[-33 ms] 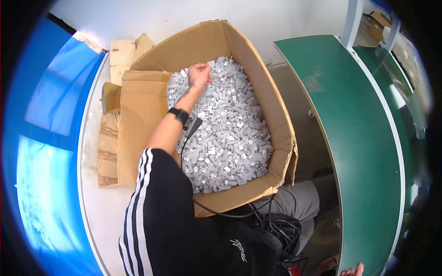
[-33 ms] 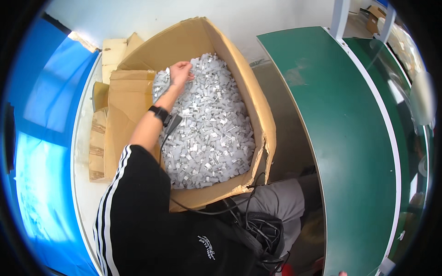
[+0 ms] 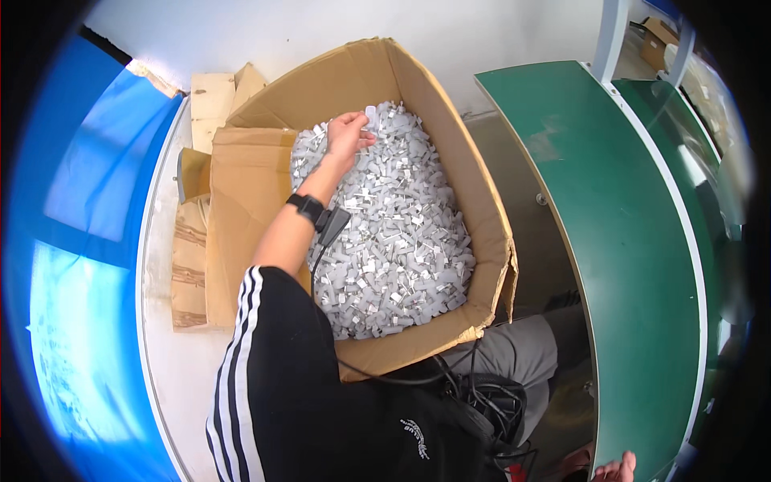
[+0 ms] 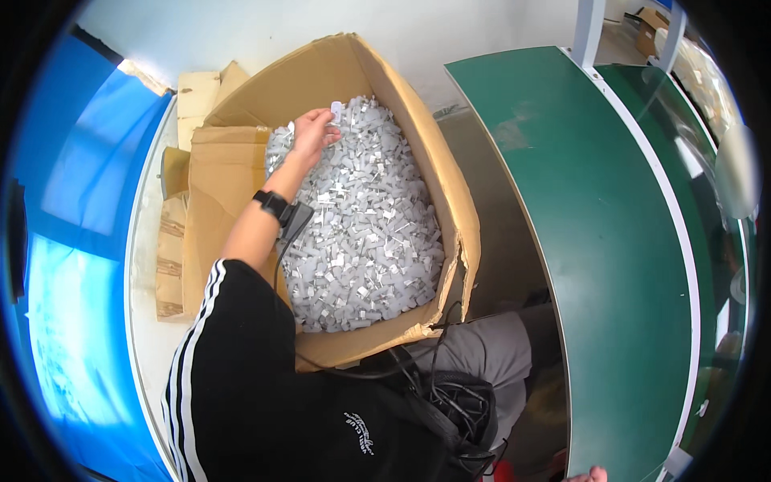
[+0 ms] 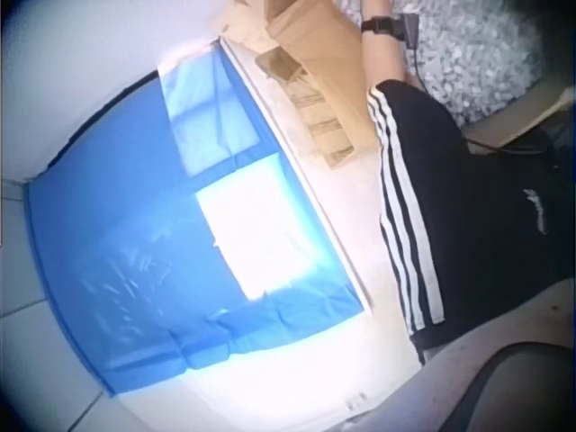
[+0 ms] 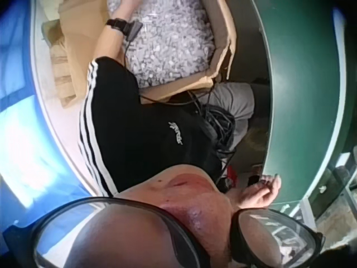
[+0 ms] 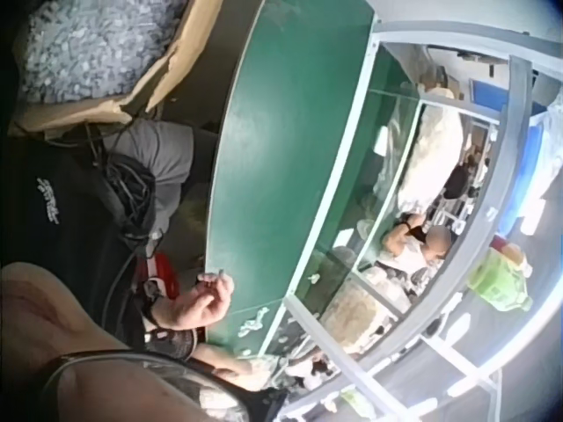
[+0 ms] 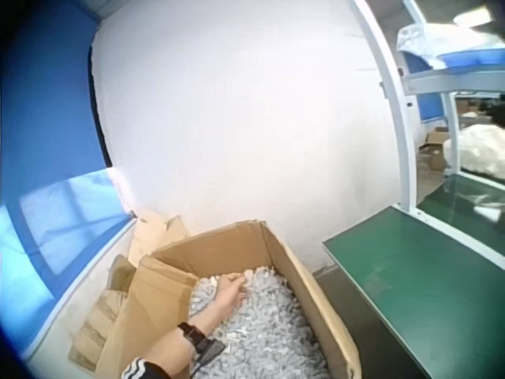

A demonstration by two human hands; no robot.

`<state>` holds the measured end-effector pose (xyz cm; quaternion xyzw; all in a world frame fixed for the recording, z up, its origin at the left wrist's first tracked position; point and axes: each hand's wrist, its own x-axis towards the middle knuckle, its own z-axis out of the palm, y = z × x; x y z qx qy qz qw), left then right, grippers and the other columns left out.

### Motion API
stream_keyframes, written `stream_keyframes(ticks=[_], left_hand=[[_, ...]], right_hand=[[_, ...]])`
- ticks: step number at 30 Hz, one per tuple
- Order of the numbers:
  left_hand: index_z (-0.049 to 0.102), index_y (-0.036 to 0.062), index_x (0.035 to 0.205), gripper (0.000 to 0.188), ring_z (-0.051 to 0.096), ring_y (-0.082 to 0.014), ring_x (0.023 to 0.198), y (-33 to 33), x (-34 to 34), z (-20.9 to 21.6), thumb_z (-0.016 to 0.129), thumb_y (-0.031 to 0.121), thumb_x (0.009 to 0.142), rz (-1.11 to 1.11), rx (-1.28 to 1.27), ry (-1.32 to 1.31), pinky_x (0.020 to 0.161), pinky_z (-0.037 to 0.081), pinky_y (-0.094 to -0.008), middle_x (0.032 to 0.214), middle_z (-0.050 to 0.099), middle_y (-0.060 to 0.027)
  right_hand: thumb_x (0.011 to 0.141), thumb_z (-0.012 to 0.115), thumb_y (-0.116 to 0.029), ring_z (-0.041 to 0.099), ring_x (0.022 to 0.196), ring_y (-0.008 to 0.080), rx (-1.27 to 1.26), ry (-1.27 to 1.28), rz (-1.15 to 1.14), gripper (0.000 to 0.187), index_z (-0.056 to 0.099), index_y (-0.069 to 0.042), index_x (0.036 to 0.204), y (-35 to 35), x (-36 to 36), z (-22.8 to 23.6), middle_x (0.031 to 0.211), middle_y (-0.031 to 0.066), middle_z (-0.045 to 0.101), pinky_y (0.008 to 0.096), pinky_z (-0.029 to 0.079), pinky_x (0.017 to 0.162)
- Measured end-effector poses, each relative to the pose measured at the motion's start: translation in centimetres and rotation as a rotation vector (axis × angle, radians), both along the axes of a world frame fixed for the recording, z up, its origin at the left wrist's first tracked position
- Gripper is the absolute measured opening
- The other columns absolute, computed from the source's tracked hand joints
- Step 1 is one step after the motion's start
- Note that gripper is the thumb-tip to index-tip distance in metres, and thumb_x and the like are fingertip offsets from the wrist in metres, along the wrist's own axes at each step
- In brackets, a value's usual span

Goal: The recorder is assembling small plastic medical or hygiene components by inserting a thin red needle or tube into a white plastic housing.

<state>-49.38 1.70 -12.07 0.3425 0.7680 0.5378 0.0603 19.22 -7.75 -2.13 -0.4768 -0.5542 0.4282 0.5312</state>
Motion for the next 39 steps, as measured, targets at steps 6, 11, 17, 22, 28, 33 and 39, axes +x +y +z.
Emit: stream_keyframes(ticks=[6,11,17,22,28,33,39], left_hand=[[0.058,0.0023,0.102,0.016,0.062,-0.0187,0.076,0.0,13.2,9.2,0.055,0.011,0.089,-0.959,0.448,-1.146,0.061,0.055,-0.0285,0.094,0.062,-0.0102],[0.050,0.0019,0.109,0.028,0.058,-0.0193,0.076,-2.2,22.3,11.3,0.058,0.020,0.090,-1.205,0.379,-1.176,0.062,0.053,-0.0281,0.095,0.055,-0.0080],[0.046,-0.0043,0.127,0.040,0.065,-0.0220,0.077,-3.3,23.6,10.1,0.049,0.010,0.089,-1.106,0.185,-1.182,0.063,0.057,-0.0330,0.094,0.059,-0.0110],[0.063,0.0001,0.107,0.030,0.064,-0.0203,0.082,-2.3,12.2,4.7,0.045,0.016,0.089,-0.678,-0.249,-0.483,0.071,0.056,-0.0355,0.087,0.063,-0.0100],[0.065,0.0035,0.106,0.036,0.064,-0.0240,0.089,-2.0,12.5,-6.5,0.061,0.031,0.083,-0.826,-0.822,0.448,0.088,0.049,-0.0367,0.093,0.067,-0.0095],[0.067,0.0046,0.092,0.036,0.066,-0.0231,0.088,-1.6,15.4,-8.4,0.069,0.036,0.075,-0.670,-0.883,0.471,0.080,0.050,-0.0356,0.092,0.068,-0.0112],[0.067,-0.0005,0.083,0.026,0.065,-0.0156,0.070,-1.4,12.4,-6.8,0.073,0.022,0.071,-0.667,-0.878,0.198,0.065,0.052,-0.0294,0.072,0.066,-0.0095]], right_hand=[[0.090,0.053,-0.015,0.056,0.103,0.0225,0.006,-0.196,0.572,0.039,0.051,0.001,0.126,5.2,-6.9,3.8,0.132,0.0158,0.044,0.0321,0.048,0.087],[0.082,0.061,0.003,0.061,0.089,0.0149,-0.077,-0.022,0.743,0.048,0.051,-0.002,0.128,9.1,-17.2,3.2,0.123,0.0120,0.050,0.0257,0.052,0.074],[0.081,0.062,0.003,0.060,0.087,0.0159,0.150,-0.130,0.672,0.036,0.059,0.002,0.116,8.2,-17.5,2.1,0.118,0.0154,0.054,0.0260,0.052,0.074],[0.085,0.061,-0.011,0.058,0.084,0.0168,0.043,-0.203,0.517,0.032,0.059,0.006,0.112,6.0,-11.9,-0.5,0.116,0.0182,0.054,0.0267,0.049,0.075],[0.089,0.059,-0.021,0.056,0.083,0.0181,-0.012,-0.176,0.343,0.036,0.059,0.008,0.110,3.7,-8.6,-2.8,0.118,0.0218,0.052,0.0275,0.047,0.072],[0.089,0.060,-0.023,0.056,0.082,0.0187,-0.045,-0.156,0.304,0.038,0.059,0.008,0.110,2.3,-6.6,-4.1,0.117,0.0224,0.052,0.0277,0.047,0.071],[0.089,0.060,-0.025,0.056,0.082,0.0186,-0.055,-0.141,0.268,0.037,0.059,0.007,0.108,1.2,-5.7,-3.9,0.116,0.0221,0.053,0.0277,0.046,0.070]])
